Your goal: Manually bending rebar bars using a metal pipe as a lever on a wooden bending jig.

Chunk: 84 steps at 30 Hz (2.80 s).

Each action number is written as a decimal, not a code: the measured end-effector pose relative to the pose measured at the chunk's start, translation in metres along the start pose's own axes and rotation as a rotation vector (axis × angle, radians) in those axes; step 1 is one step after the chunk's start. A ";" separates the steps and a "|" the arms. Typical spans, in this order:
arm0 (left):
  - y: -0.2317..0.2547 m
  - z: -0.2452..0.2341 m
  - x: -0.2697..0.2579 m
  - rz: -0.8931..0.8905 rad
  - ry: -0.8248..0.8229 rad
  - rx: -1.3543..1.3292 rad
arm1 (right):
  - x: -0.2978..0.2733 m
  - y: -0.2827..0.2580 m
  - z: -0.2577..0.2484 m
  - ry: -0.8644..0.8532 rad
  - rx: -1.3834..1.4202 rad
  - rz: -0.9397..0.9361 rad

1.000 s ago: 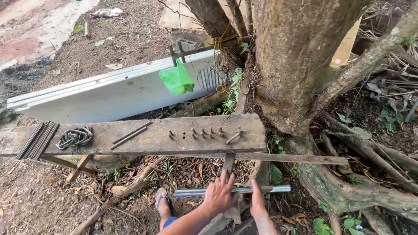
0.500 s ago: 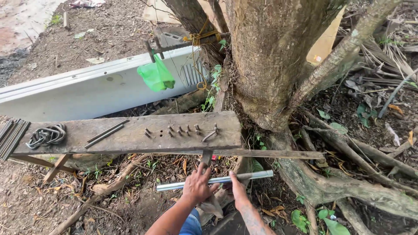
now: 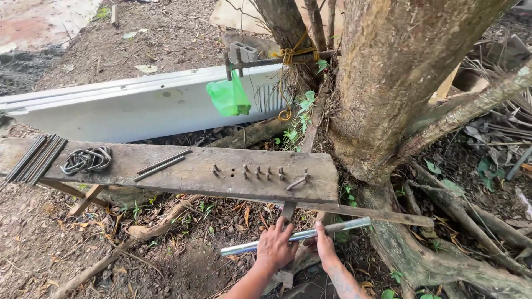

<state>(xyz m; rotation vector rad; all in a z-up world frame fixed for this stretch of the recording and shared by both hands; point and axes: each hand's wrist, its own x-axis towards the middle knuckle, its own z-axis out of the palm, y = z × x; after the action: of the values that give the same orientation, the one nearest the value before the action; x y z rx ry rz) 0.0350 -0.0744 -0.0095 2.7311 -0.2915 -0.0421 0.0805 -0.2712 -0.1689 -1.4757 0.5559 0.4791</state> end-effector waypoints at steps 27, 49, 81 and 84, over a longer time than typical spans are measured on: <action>0.001 -0.004 -0.002 0.003 -0.025 0.022 | -0.037 -0.019 -0.013 -0.070 -0.216 0.243; 0.020 0.025 -0.003 -0.223 0.133 0.007 | -0.007 -0.135 0.006 0.479 -0.994 -0.916; 0.015 0.021 -0.010 -0.195 0.244 -0.140 | 0.040 -0.208 0.010 0.526 -1.125 -0.684; 0.012 0.030 -0.004 -0.177 0.298 -0.139 | 0.076 -0.206 0.017 0.671 -0.965 -0.762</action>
<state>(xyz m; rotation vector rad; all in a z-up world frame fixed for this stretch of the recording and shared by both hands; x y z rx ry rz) 0.0267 -0.0957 -0.0331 2.5709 0.0367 0.2833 0.2685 -0.2664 -0.0532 -2.6381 0.2041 -0.4630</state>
